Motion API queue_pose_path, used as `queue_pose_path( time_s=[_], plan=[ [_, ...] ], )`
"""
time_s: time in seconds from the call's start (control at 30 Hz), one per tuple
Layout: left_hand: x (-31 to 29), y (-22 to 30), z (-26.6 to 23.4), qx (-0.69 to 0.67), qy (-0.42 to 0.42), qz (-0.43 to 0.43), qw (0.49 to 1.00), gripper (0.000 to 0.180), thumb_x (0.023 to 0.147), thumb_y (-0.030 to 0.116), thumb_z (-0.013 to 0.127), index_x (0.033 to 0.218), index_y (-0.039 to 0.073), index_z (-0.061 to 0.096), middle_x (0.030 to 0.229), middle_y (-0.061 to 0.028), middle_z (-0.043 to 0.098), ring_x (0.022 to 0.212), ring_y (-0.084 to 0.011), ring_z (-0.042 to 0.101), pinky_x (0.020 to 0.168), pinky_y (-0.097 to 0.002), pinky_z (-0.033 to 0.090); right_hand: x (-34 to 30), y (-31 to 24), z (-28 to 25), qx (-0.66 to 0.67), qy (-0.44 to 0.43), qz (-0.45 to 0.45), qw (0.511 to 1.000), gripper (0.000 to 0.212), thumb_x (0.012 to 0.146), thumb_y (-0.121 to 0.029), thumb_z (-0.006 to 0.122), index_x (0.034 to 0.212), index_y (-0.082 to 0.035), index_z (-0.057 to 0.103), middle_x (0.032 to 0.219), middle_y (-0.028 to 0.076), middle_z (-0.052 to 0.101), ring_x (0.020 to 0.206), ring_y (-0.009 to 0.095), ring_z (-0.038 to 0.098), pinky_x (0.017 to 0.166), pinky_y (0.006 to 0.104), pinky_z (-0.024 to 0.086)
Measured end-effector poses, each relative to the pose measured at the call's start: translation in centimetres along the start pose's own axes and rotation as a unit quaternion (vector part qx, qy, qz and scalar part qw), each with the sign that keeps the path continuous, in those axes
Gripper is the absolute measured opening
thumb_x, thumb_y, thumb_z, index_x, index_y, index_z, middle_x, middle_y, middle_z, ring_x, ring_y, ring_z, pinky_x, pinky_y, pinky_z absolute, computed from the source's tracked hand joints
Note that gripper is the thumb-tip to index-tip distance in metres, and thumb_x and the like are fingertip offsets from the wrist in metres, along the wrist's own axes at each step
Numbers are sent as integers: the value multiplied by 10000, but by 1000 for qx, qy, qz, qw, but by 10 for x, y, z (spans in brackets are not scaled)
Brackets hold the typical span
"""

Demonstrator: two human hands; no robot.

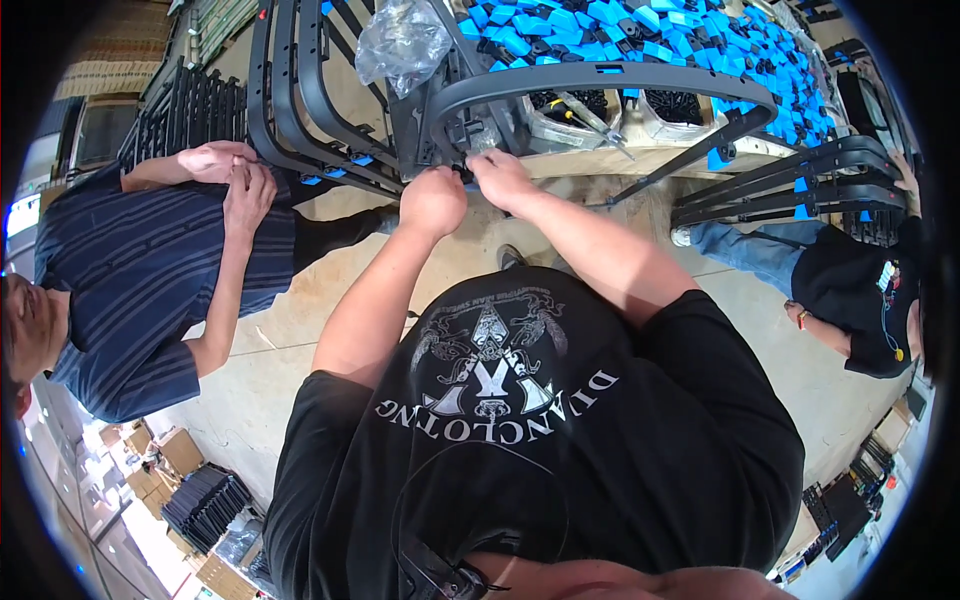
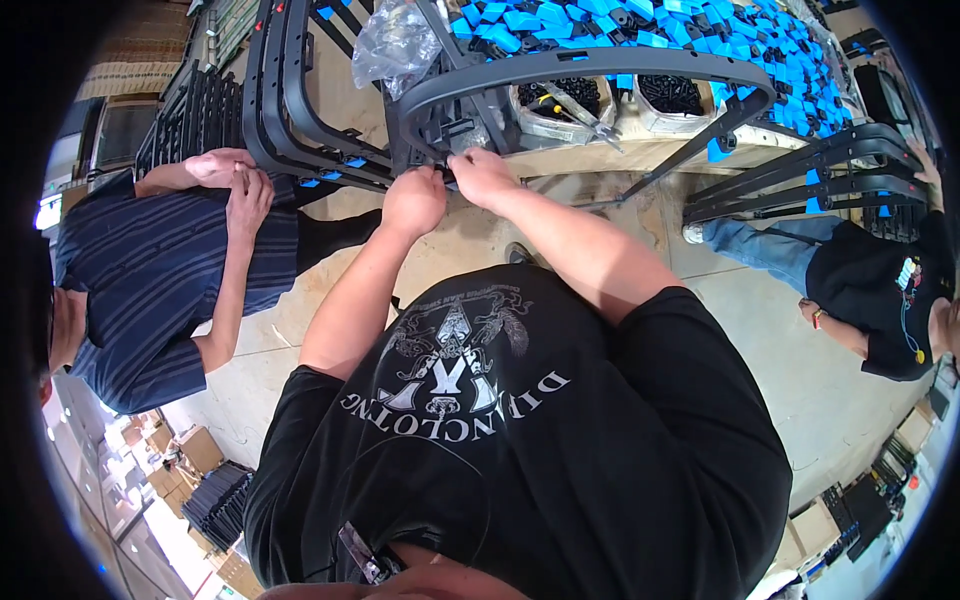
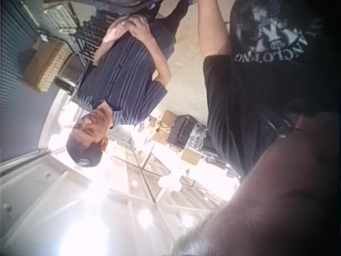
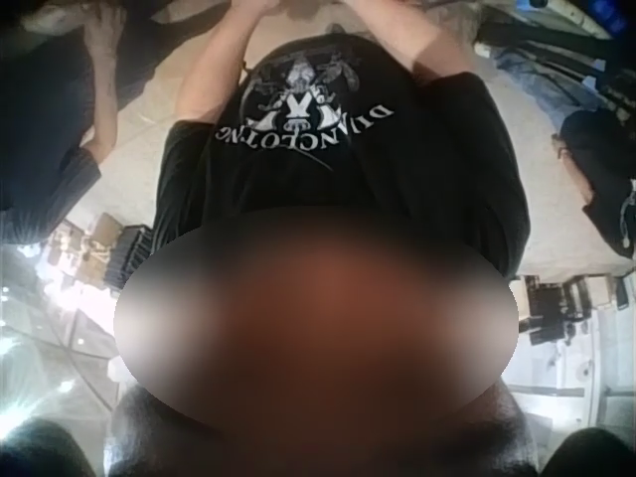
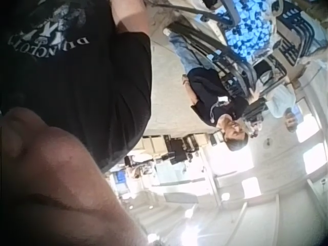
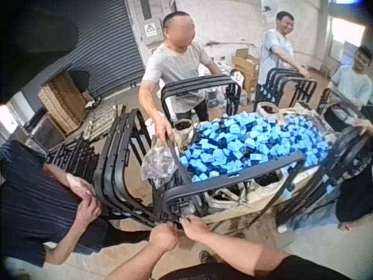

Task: Attaching blue plastic components to black metal frames on an assembly table.

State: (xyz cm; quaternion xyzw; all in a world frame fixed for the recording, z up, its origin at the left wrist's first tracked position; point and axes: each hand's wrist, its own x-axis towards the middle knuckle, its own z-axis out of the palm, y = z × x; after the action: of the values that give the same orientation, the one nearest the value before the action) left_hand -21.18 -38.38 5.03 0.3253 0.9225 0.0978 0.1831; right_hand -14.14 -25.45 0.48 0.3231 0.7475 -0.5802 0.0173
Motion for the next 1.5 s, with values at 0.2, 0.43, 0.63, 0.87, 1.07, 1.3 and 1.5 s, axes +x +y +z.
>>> queue_pose_path(
  time_s=[0.2,0.43,0.63,0.87,1.07,1.3,1.5],
  plan=[
    [1,0,0,3,-13,-2,1000,373,998,263,459,937,-8,708,984,-246,714,952,-414,683,869,-505,534,4,1,1,-37,-28,-1,999,469,1006,-368,479,1107,39,688,1132,297,673,1115,435,626,961,477,472],
    [1,-3,7,10,8,16,1000,369,1004,263,452,938,0,703,981,-247,709,975,-412,671,886,-502,524,-2,-7,7,26,-8,19,999,535,1023,-410,492,1226,60,643,1157,301,674,1130,432,632,977,454,462],
    [-1,-3,3,-2,-14,8,1000,367,1013,255,442,950,-14,684,998,-273,697,983,-441,659,896,-526,514,18,-7,-27,-172,48,-24,984,570,1003,-495,479,1049,35,685,1057,291,685,1039,413,655,963,490,482],
    [-2,0,3,-21,10,0,1000,354,1008,263,458,951,0,689,994,-252,703,980,-426,661,891,-511,517,75,14,-164,-485,7,59,873,384,881,-276,627,1218,-98,668,1254,120,694,1219,309,632,1064,590,338],
    [-7,-2,12,-39,39,-10,998,353,1012,270,460,958,8,691,991,-254,701,976,-432,660,871,-514,523,78,11,-166,-504,-41,14,863,373,854,-151,567,1209,-92,662,1286,141,680,1218,329,637,1073,657,284],
    [-23,6,3,-82,100,-35,991,295,971,282,575,943,15,696,943,-210,703,909,-399,674,824,-494,534,34,31,-181,-285,26,-60,956,421,887,-166,611,1293,-58,592,1012,180,712,980,282,695,871,449,493],
    [-41,22,24,-388,127,88,909,243,903,178,699,1074,5,706,992,-181,682,853,-309,673,793,-379,548,-48,10,-147,247,-162,-36,955,382,948,-47,569,1326,-29,521,870,14,555,687,92,528,643,266,475]
  ],
)
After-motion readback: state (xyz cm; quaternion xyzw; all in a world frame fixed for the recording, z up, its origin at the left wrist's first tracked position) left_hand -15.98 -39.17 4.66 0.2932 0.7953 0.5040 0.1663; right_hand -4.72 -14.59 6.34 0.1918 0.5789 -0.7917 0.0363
